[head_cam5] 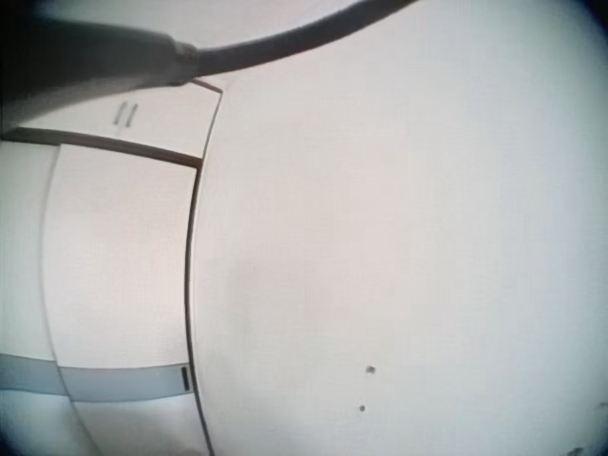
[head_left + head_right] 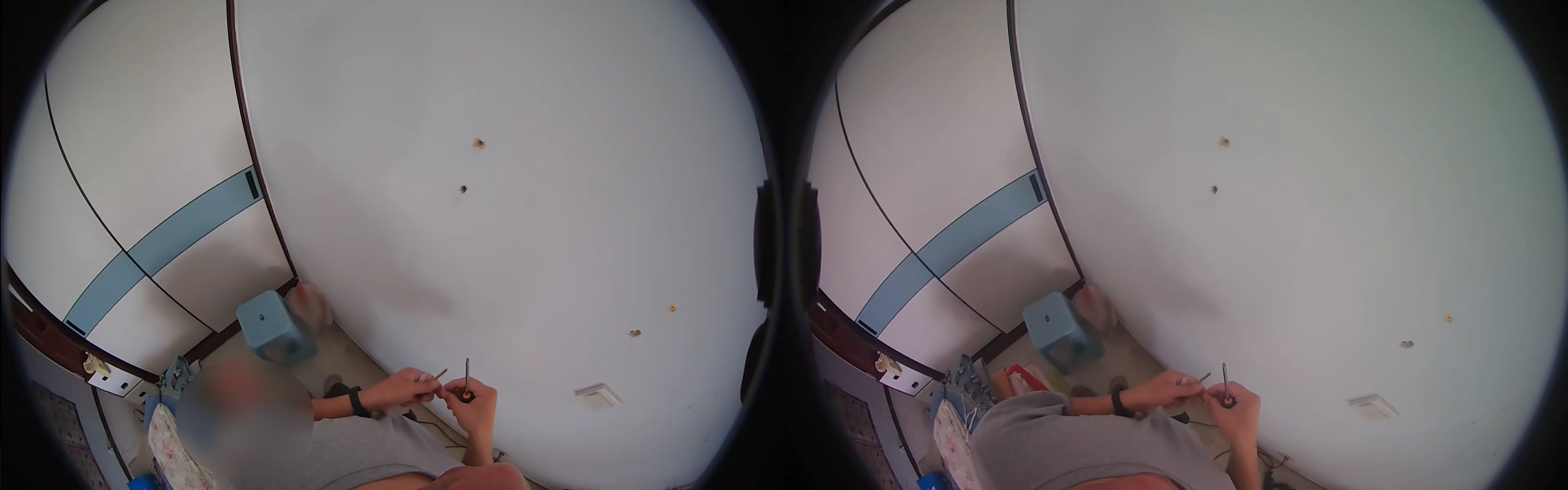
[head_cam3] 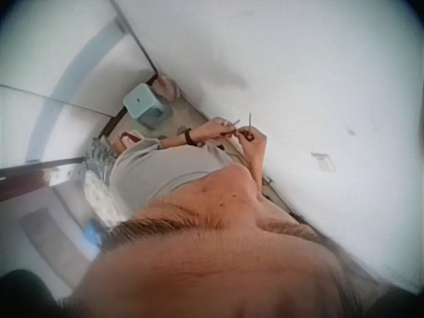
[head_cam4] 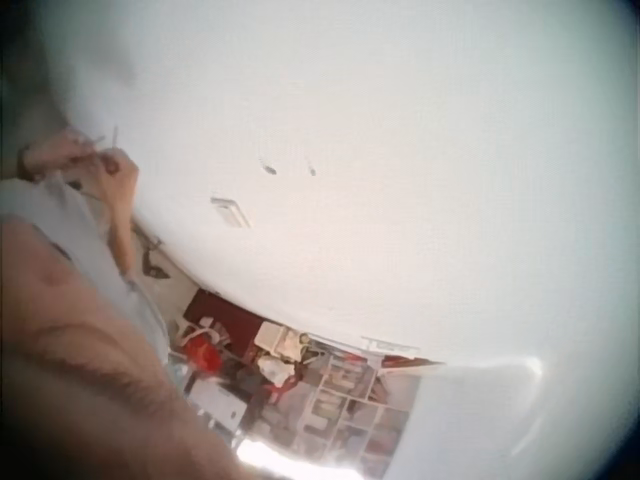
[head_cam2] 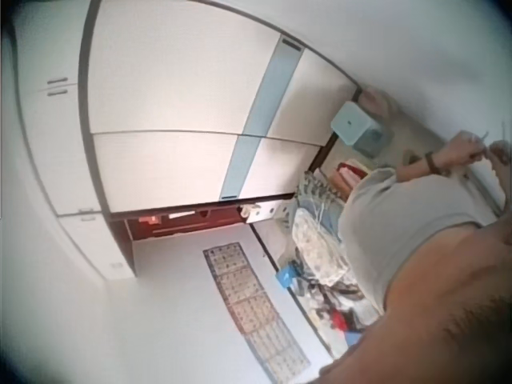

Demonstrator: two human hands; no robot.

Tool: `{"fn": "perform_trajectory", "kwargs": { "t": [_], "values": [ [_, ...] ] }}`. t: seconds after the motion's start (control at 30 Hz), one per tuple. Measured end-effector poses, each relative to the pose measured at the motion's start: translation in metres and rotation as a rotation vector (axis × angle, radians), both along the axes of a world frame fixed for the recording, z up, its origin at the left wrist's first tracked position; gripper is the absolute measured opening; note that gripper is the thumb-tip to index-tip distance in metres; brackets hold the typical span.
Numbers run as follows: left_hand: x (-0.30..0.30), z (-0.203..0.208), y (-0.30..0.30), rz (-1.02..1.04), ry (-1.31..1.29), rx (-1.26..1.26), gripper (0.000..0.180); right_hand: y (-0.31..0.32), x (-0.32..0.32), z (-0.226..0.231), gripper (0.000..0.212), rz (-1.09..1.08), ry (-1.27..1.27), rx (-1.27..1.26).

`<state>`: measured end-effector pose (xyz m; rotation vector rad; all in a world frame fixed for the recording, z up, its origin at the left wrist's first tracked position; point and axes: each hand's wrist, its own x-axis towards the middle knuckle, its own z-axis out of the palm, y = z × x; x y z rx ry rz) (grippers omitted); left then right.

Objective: The person inserts yellow plastic wall plugs into pre-drilled holes in the ceiling and then uses a screwdriver to screw them in until flush. The person repeats this process for several holes across the ceiling.

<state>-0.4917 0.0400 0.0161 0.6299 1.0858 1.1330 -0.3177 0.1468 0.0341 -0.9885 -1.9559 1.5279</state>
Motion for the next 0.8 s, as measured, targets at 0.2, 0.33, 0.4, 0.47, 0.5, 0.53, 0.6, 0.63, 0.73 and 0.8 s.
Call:
{"fn": "perform_trajectory", "kwargs": {
  "t": [0.2, 0.33, 0.4, 0.47, 0.5, 0.53, 0.6, 0.63, 0.73, 0.8],
  "values": [
    [-0.035, -0.022, 0.001, -0.111, -0.125, 0.028, 0.039, -0.01, -0.029, 0.004, 0.012, 0.046, -0.002, 0.12],
    [-0.085, -0.023, -0.005, -0.183, -0.218, 0.006, 0.034, -0.046, -0.082, 0.015, 0.013, -0.098, -0.083, 0.166],
    [-0.106, -0.017, -0.006, -0.187, -0.303, -0.04, 0.031, -0.054, -0.1, 0.015, 0.013, -0.119, -0.112, 0.183],
    [-0.122, -0.021, -0.005, -0.202, -0.361, -0.06, 0.03, -0.064, -0.119, 0.02, 0.013, -0.174, -0.066, 0.153],
    [-0.134, -0.026, -0.006, -0.216, -0.397, -0.075, 0.029, -0.07, -0.129, 0.022, 0.013, -0.208, 0.018, 0.175],
    [-0.141, -0.029, -0.007, -0.235, -0.408, -0.06, 0.029, -0.076, -0.135, 0.022, 0.013, -0.256, 0.03, 0.189],
    [-0.158, -0.023, -0.009, -0.26, -0.423, -0.037, 0.03, -0.086, -0.146, 0.021, 0.012, -0.343, 0.062, 0.211],
    [-0.165, -0.018, -0.011, -0.249, -0.419, -0.03, 0.031, -0.091, -0.15, 0.021, 0.011, -0.38, 0.057, 0.21],
    [-0.181, -0.002, -0.012, -0.194, -0.456, -0.017, 0.034, -0.103, -0.157, 0.02, 0.01, -0.484, 0.054, 0.044],
    [-0.186, 0.003, -0.013, -0.122, -0.539, -0.007, 0.034, -0.106, -0.159, 0.02, 0.008, -0.467, 0.063, 0.083]
  ]
}}
